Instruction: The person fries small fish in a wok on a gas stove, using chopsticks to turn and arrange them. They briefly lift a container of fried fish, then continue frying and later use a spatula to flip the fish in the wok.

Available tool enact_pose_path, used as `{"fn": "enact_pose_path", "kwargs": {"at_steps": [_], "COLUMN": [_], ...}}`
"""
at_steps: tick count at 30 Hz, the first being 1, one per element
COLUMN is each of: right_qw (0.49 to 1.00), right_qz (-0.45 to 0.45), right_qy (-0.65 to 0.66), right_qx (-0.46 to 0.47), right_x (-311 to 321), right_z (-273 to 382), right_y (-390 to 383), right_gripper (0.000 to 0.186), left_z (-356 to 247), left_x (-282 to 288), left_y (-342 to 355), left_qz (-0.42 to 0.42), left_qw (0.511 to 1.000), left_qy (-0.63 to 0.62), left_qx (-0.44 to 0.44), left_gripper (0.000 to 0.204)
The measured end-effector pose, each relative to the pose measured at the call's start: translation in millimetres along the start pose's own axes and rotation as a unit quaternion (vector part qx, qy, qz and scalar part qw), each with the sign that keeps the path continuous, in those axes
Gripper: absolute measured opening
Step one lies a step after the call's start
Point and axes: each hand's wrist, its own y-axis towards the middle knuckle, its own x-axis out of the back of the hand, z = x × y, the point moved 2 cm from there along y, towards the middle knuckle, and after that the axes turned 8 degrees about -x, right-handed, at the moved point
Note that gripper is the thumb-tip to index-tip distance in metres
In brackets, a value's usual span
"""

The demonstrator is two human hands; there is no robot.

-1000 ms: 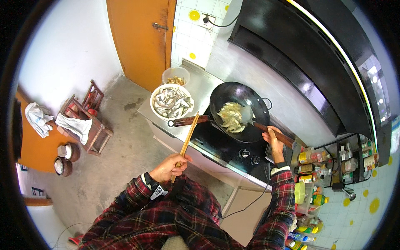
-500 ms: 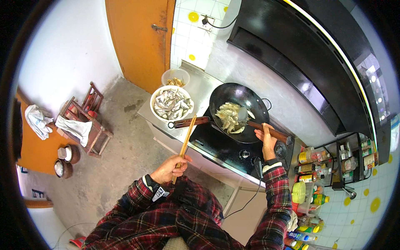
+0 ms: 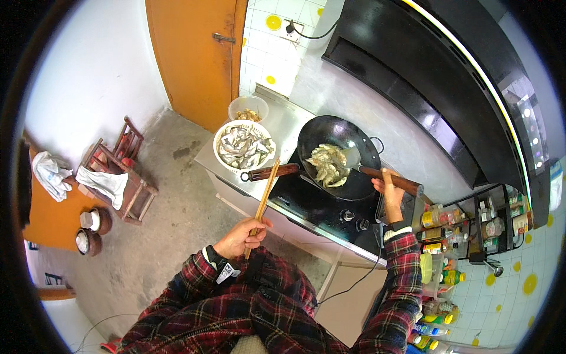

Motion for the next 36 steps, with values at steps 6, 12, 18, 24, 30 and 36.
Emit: {"fn": "enact_pose_path", "kwargs": {"at_steps": [6, 12, 18, 24, 30, 36], "right_qw": [0.997, 0.947, 0.83, 0.824, 0.854, 0.853], "right_qz": [0.011, -0.015, 0.069, 0.08, 0.092, 0.127], "right_qy": [-0.059, -0.25, -0.42, -0.427, -0.382, -0.391], "right_qx": [0.047, 0.201, 0.359, 0.364, 0.342, 0.321], "right_x": [2, 3, -15, -22, -20, -16], "right_z": [-6, -1, 12, 21, 26, 17], "right_y": [-10, -24, -60, -72, -71, -65], "right_gripper": [0.025, 0.017, 0.021, 0.02, 0.02, 0.019], "left_z": [-6, -5, -4, -4, -4, -4], "left_x": [4, 6, 0, -1, -2, -2], "left_y": [-2, -1, 2, 3, 5, 4], "left_qz": [0.006, 0.007, 0.022, 0.019, 0.009, 0.009], "left_qw": [1.0, 1.0, 0.999, 0.999, 0.999, 0.999], "left_qy": [0.003, 0.008, 0.013, 0.015, 0.015, 0.024], "left_qx": [0.002, 0.011, 0.028, 0.029, 0.028, 0.02], "left_gripper": [0.018, 0.018, 0.019, 0.019, 0.019, 0.018]}}
